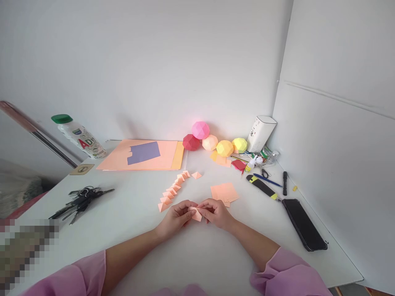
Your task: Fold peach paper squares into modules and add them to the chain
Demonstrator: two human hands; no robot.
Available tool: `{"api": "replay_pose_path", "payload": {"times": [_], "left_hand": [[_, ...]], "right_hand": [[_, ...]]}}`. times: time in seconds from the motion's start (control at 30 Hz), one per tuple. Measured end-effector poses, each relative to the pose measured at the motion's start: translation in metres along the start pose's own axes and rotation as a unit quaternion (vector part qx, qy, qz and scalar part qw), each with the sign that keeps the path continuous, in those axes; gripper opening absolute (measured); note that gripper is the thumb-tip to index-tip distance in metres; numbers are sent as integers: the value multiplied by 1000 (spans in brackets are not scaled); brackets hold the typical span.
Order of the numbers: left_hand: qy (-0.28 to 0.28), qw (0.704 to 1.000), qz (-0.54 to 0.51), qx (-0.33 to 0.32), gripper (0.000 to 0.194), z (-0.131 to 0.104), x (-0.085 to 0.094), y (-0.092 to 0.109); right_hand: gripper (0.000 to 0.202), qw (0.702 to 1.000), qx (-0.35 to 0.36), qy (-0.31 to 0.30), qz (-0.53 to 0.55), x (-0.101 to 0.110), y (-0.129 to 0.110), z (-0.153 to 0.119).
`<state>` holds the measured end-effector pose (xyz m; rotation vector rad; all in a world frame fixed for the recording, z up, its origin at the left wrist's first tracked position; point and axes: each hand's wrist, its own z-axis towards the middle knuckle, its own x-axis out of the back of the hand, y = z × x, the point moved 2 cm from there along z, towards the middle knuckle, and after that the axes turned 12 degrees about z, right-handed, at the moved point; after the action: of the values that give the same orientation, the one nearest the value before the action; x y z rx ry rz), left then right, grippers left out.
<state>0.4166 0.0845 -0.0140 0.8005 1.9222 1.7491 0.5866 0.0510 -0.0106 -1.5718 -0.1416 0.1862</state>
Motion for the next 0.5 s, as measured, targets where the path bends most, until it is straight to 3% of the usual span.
{"api": "replay_pose_path", "payload": {"times": [0.5], "left_hand": [[8, 1000, 10, -7, 28, -1, -1, 3]], "right_hand": [[24, 1000, 0, 2, -9, 0, -1, 0]]}}
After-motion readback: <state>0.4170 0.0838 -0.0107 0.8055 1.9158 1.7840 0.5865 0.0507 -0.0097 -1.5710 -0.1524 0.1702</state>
